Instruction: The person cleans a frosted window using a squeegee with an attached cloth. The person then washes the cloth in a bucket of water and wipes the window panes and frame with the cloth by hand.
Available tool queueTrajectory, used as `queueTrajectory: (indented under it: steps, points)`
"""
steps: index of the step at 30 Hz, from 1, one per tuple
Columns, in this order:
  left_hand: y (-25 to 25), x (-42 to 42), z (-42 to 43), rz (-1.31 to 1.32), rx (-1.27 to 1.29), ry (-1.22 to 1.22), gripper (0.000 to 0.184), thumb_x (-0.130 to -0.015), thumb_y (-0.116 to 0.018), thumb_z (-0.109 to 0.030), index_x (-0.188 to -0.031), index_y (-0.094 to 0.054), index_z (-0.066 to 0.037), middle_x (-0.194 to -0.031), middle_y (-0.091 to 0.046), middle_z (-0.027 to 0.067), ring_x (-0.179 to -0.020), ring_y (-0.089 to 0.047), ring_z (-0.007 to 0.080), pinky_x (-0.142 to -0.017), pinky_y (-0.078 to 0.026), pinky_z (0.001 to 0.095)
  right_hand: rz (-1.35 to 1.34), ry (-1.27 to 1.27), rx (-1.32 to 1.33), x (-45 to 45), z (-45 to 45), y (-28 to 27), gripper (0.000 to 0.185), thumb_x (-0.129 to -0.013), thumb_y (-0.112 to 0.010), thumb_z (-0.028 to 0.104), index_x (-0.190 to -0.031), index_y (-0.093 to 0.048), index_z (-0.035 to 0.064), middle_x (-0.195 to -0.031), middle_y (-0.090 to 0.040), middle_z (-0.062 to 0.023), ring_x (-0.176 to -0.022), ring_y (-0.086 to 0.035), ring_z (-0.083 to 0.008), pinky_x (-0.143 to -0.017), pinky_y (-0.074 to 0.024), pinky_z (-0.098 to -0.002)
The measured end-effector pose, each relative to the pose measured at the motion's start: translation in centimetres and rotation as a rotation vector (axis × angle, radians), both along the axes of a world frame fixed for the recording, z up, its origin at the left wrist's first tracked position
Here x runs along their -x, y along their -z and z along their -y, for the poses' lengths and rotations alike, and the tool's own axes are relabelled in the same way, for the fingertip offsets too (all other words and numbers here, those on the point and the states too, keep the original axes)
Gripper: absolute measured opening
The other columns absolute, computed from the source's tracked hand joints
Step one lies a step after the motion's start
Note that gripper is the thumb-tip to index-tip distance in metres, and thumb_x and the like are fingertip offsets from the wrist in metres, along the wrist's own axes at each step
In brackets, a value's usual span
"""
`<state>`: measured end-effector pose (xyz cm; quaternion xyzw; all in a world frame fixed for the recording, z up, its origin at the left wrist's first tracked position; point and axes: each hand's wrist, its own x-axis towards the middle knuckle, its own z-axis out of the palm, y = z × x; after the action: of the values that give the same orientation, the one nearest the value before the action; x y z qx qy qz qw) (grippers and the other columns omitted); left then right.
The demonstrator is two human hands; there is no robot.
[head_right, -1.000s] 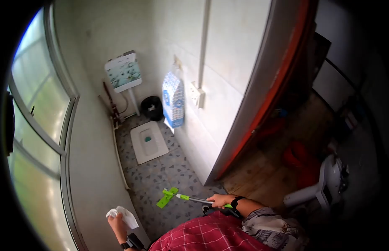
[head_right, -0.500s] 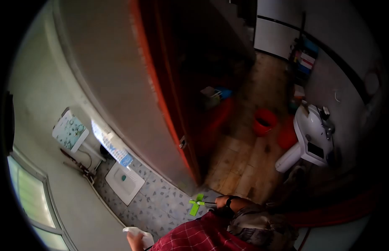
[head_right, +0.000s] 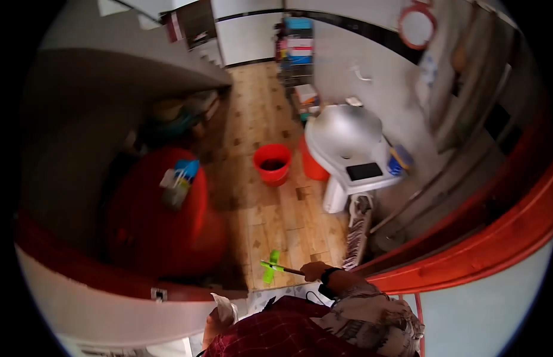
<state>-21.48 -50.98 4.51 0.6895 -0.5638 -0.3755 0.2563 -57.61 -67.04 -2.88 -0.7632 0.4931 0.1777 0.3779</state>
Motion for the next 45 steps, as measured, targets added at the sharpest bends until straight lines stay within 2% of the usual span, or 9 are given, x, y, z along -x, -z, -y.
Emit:
queueTrajectory:
  steps: [6,7,11,16,21,29,34,39,45]
  points:
    - [-6.2,2.6,9.5,0.21,0.197,0.293,0.053,-0.074,-0.069,-0.025,-0.114,-0.048,0.003,-0.103,-0.058,0.0271,-0.1,-0.054,0.043,-0.084,-0.044,0.0458,0.157,0.302,0.22,3.5,-3.2,-3.3,0.046,-0.075,-0.053,0.023,-0.12,-0.05,0.014,-0.089,-0.063,-0.0167,-0.083,-0.061,-0.0351,-0.071,-0.0468,-0.0456]
    - [0.2,0.2,11.1,0.047,-0.023,0.269,0.054,-0.074,-0.068,-0.025,-0.116,-0.047,0.003,-0.104,-0.057,0.027,-0.102,-0.053,0.0432,-0.085,-0.043,0.0462,0.21,0.334,0.225,4.2,-3.5,-2.9,0.05,-0.078,-0.053,0.027,-0.126,-0.045,0.0163,-0.09,-0.063,-0.0186,-0.082,-0.06,-0.0369,-0.072,-0.0463,-0.0456]
    - [-1.1,1.9,17.9,0.005,0.137,0.362,0.046,-0.074,-0.066,-0.022,-0.108,-0.051,0.004,-0.099,-0.058,0.028,-0.097,-0.055,0.0426,-0.08,-0.045,0.0466,0.247,0.432,0.345,4.4,-3.2,-6.2,0.053,-0.082,-0.058,0.032,-0.131,-0.042,0.0186,-0.07,-0.06,-0.0187,-0.065,-0.06,-0.0344,-0.06,-0.0455,-0.0425]
    - [-3.5,3.7,26.7,-0.259,0.185,0.343,0.039,-0.075,-0.063,-0.013,-0.108,-0.052,0.004,-0.089,-0.061,0.0186,-0.085,-0.06,0.0301,-0.075,-0.047,0.0379,0.313,0.498,0.538,3.0,2.0,-7.5,0.05,-0.081,-0.06,0.032,-0.127,-0.046,0.0189,-0.061,-0.059,-0.0128,-0.053,-0.057,-0.0311,-0.051,-0.0436,-0.0403]
    - [-7.3,5.4,34.4,-0.488,0.017,-0.004,0.022,-0.075,-0.058,-0.001,-0.097,-0.055,0.004,-0.085,-0.061,0.0085,-0.077,-0.057,0.013,-0.066,-0.048,0.0279,0.417,0.6,0.65,1.1,9.5,-11.2,0.048,-0.081,-0.061,0.03,-0.125,-0.047,0.0156,-0.064,-0.06,-0.0143,-0.057,-0.058,-0.0333,-0.052,-0.0452,-0.0406]
    - [-3.5,10.5,45.9,-0.699,0.01,0.153,0.021,-0.074,-0.057,-0.002,-0.096,-0.057,0.001,-0.083,-0.061,0.0049,-0.076,-0.058,0.0129,-0.066,-0.048,0.0283,0.418,0.798,0.783,2.6,13.9,-14.2,0.049,-0.078,-0.065,0.023,-0.123,-0.05,0.0133,-0.062,-0.061,-0.0094,-0.053,-0.059,-0.0273,-0.048,-0.0458,-0.0353]
    - [-3.1,15.6,50.7,-0.471,0.0,0.355,0.022,-0.076,-0.056,-0.007,-0.097,-0.058,0.0,-0.087,-0.063,0.0071,-0.078,-0.059,0.0155,-0.068,-0.048,0.0309,0.371,0.933,0.709,4.6,17.5,-12.8,0.046,-0.076,-0.067,0.017,-0.119,-0.053,0.0097,-0.057,-0.058,-0.0101,-0.047,-0.057,-0.0247,-0.045,-0.0428,-0.0339]
    - [-3.2,18.7,55.4,-0.574,-0.163,0.352,0.026,-0.078,-0.057,-0.011,-0.101,-0.058,0.001,-0.089,-0.064,0.0088,-0.081,-0.06,0.0171,-0.072,-0.048,0.0327,0.447,0.946,0.696,7.5,24.3,-11.3,0.05,-0.075,-0.067,0.018,-0.121,-0.051,0.0078,-0.055,-0.054,-0.0099,-0.047,-0.053,-0.0273,-0.046,-0.0406,-0.0371]
    - [-1.5,18.9,58.6,-0.483,-0.207,0.328,0.029,-0.079,-0.057,-0.015,-0.104,-0.059,0.0,-0.092,-0.065,0.0119,-0.084,-0.062,0.0214,-0.074,-0.048,0.0339,0.674,0.968,0.389,7.0,33.1,-10.2,0.049,-0.077,-0.064,0.015,-0.122,-0.048,0.0059,-0.051,-0.049,-0.0058,-0.046,-0.051,-0.0156,-0.045,-0.0389,-0.0314]
